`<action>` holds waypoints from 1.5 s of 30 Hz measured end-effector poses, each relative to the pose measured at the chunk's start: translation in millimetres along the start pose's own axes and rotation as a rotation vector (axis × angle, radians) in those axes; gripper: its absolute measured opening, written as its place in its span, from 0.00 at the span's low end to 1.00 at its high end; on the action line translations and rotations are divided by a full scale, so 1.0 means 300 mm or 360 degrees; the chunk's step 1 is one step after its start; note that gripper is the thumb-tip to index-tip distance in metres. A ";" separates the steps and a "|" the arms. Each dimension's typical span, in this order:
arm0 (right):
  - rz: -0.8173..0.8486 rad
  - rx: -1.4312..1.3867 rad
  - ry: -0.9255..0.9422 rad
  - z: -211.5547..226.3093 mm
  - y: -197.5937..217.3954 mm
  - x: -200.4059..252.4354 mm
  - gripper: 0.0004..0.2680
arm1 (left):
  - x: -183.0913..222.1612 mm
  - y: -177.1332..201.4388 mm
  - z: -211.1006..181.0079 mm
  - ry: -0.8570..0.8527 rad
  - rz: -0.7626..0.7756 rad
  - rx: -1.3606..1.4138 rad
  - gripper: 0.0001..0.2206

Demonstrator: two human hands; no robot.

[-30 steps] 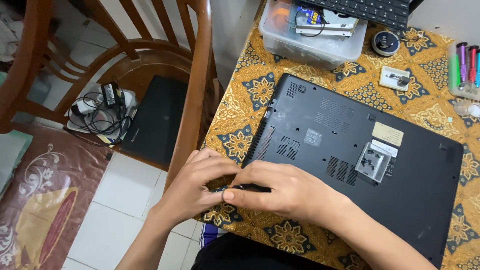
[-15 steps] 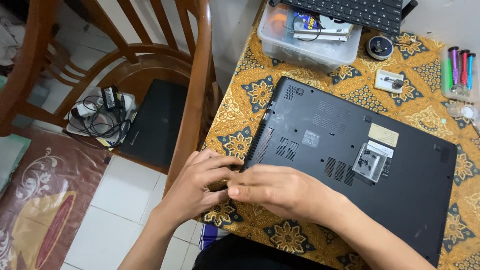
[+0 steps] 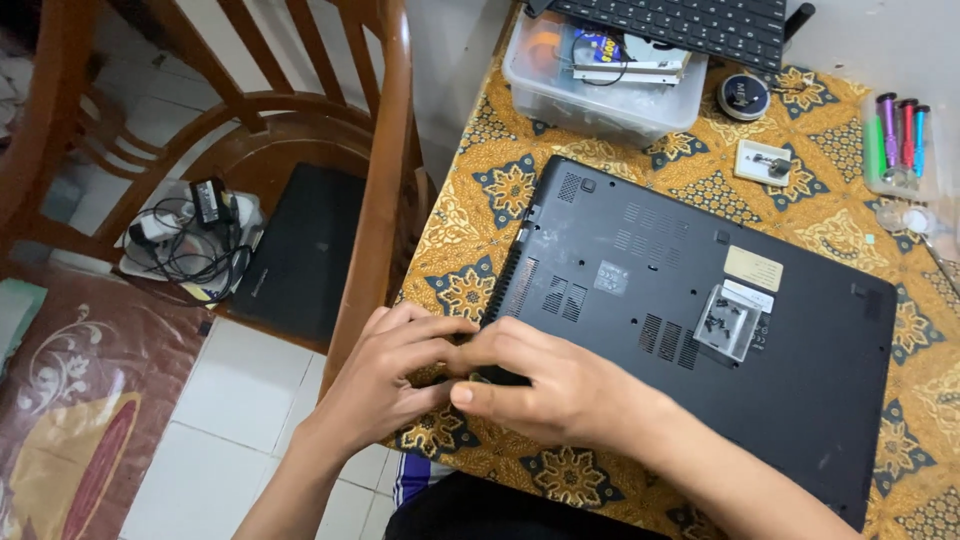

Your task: Unscrewing and prying off a small access panel from the underside of a laptop.

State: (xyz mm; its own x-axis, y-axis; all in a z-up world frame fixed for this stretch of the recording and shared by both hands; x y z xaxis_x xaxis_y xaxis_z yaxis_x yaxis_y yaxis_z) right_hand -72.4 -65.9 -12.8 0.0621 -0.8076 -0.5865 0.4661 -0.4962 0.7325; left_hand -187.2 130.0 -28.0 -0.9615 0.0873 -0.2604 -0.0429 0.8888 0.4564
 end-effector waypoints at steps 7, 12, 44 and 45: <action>-0.0043 -0.0105 -0.0680 0.030 0.009 -0.036 0.14 | 0.000 0.001 0.004 0.0031 0.0007 0.0019 0.09; -0.0086 0.0168 -0.0044 0.024 0.038 -0.024 0.15 | 0.000 0.004 0.004 0.0064 0.0007 0.0022 0.08; -0.0015 0.0081 -0.0068 0.024 0.032 -0.021 0.17 | -0.004 0.006 -0.013 0.0110 0.0005 0.0046 0.08; 0.0013 0.0129 -0.0120 0.032 0.042 -0.026 0.15 | -0.006 0.005 -0.013 0.0102 -0.0010 0.0047 0.08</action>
State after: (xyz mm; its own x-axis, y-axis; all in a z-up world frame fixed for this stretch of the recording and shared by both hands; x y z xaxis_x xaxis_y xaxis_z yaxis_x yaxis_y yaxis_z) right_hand -75.4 -68.9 4.5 -0.0026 -0.8321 -0.5546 0.3925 -0.5110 0.7648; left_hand -186.7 129.5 -23.6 -0.9767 0.0534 -0.2077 -0.0420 0.9021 0.4294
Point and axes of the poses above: each hand's wrist, its own x-axis away from the middle knuckle, its own y-axis out of the back of the hand, z = x × y, the point moved 1 cm from there along -x, towards the middle knuckle, and after that the axes turned 13 degrees about x, right-handed, at the moved point
